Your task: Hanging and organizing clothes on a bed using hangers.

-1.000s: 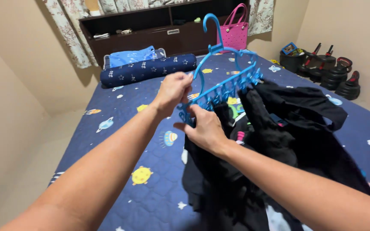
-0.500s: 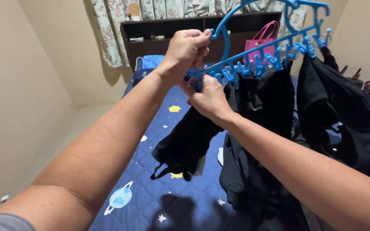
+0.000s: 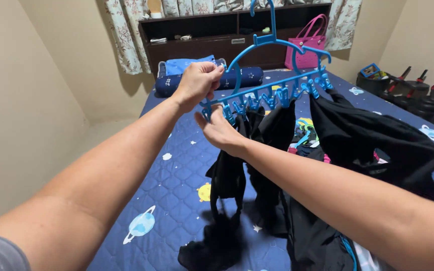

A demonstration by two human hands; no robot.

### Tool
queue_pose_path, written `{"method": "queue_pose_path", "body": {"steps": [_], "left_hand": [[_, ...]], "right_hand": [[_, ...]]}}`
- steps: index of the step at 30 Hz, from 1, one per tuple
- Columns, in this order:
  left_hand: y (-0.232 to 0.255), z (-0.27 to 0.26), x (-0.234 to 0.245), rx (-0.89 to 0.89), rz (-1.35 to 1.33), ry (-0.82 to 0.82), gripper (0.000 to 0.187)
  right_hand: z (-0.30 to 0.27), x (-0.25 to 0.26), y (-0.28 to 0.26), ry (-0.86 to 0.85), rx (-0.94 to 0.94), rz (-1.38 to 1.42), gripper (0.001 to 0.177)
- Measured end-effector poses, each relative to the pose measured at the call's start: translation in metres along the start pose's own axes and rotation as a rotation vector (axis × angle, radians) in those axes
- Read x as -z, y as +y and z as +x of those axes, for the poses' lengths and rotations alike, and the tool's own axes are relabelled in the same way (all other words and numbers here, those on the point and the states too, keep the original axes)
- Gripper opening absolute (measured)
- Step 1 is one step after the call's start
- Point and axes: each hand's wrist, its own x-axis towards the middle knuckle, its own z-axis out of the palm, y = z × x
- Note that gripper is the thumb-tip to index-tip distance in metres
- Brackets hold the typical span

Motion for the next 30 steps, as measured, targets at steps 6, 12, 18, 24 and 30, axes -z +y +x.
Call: {"method": "queue_pose_path", "body": {"steps": [6,12,18,24,30], "left_hand": [[-0.014,0.007,0.008,-0.030,0.011,-0.156,0.037],[-0.013,0.018,0.016,-0.082,0.004,-0.290,0.033],[-0.026,0.027,0.042,-0.124,0.053,-0.349,0.037],[-0.043,0.032,0.073,-0.119,-0.058,-0.379,0.036],[-0.061,0.041,0.096,-0.099,-0.163,-0.362,0.036]], "right_hand": [[-0.049,0.048,-0.029,-0.038,-0.192,0.214,0.038],[-0.017,0.053,-0.036,0.123,-0.415,0.057,0.034],[0.009,0.043,-0.049,-0.186,-0.733,0.264,0.037],[0.036,0.016,-0.012,-0.312,-0.787,0.823,0.028],[0.053,-0.024,-0.027,-0.089,-0.772,0.640,0.038]]}}
